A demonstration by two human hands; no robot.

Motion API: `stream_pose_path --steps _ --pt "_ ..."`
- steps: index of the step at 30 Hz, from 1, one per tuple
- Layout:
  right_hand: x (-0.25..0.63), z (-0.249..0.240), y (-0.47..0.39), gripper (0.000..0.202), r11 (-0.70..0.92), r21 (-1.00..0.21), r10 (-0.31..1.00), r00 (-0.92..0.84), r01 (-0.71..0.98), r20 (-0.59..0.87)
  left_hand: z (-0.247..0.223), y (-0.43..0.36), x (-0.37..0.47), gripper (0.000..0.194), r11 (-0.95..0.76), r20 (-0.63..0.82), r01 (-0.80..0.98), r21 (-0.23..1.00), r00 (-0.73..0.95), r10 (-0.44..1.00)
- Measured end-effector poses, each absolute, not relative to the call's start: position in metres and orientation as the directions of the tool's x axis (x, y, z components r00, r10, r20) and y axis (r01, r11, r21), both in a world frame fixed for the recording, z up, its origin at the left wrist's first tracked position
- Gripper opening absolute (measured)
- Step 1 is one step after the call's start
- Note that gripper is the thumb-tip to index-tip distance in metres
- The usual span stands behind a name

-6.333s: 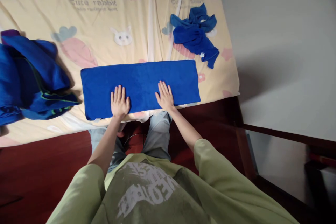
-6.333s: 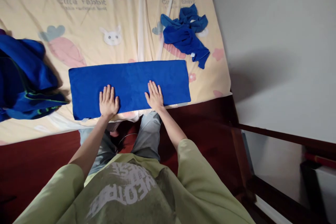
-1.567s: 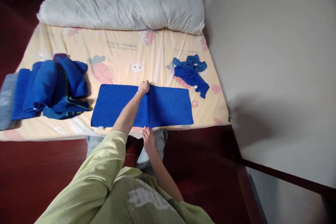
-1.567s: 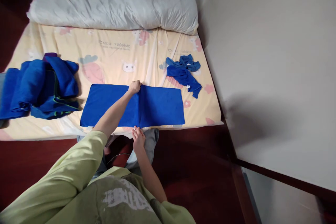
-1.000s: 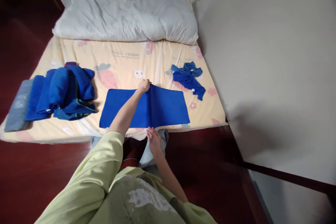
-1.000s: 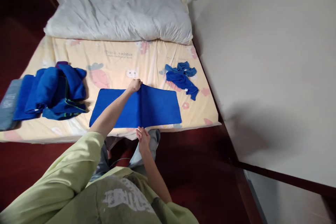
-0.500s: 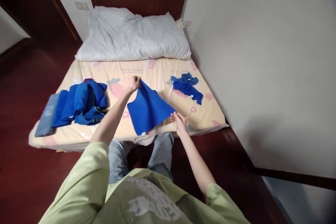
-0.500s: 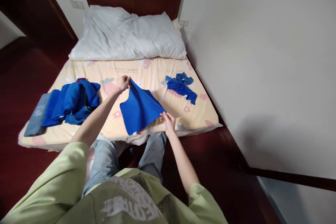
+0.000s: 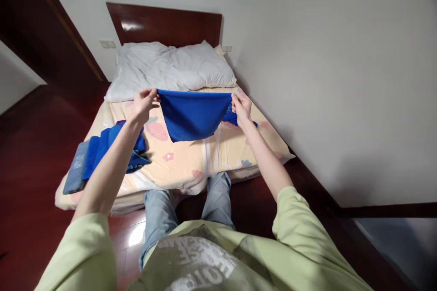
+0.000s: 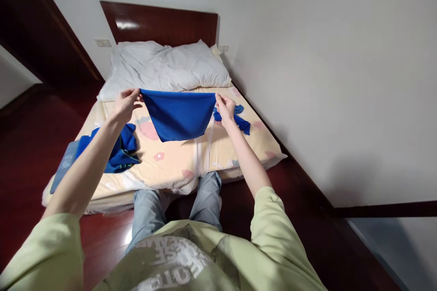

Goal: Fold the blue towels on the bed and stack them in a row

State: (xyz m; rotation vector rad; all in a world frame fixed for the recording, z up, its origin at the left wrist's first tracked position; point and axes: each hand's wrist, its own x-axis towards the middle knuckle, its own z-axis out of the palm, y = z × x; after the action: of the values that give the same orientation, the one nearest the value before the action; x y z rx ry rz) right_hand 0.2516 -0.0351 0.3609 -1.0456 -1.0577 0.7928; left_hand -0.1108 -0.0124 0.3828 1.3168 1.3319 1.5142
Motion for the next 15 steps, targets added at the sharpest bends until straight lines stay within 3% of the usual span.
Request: stream_pose_path --steps 9,15 --pt "0.233 0.390 -0.059 0.043 0.360 -0.932 0.910 0.233 -0.035 0.343 0.405 -0.050 -0.142 0.019 -0.132 0.140 0.047 0.990 -0.254 0.957" --pt "0.236 0.381 -0.091 0.039 0.141 -0.989 0.975 0.179 -0.043 0.131 0.391 -0.086 -0.152 0.020 -0.057 0.055 -0.003 0.998 -0.196 0.979"
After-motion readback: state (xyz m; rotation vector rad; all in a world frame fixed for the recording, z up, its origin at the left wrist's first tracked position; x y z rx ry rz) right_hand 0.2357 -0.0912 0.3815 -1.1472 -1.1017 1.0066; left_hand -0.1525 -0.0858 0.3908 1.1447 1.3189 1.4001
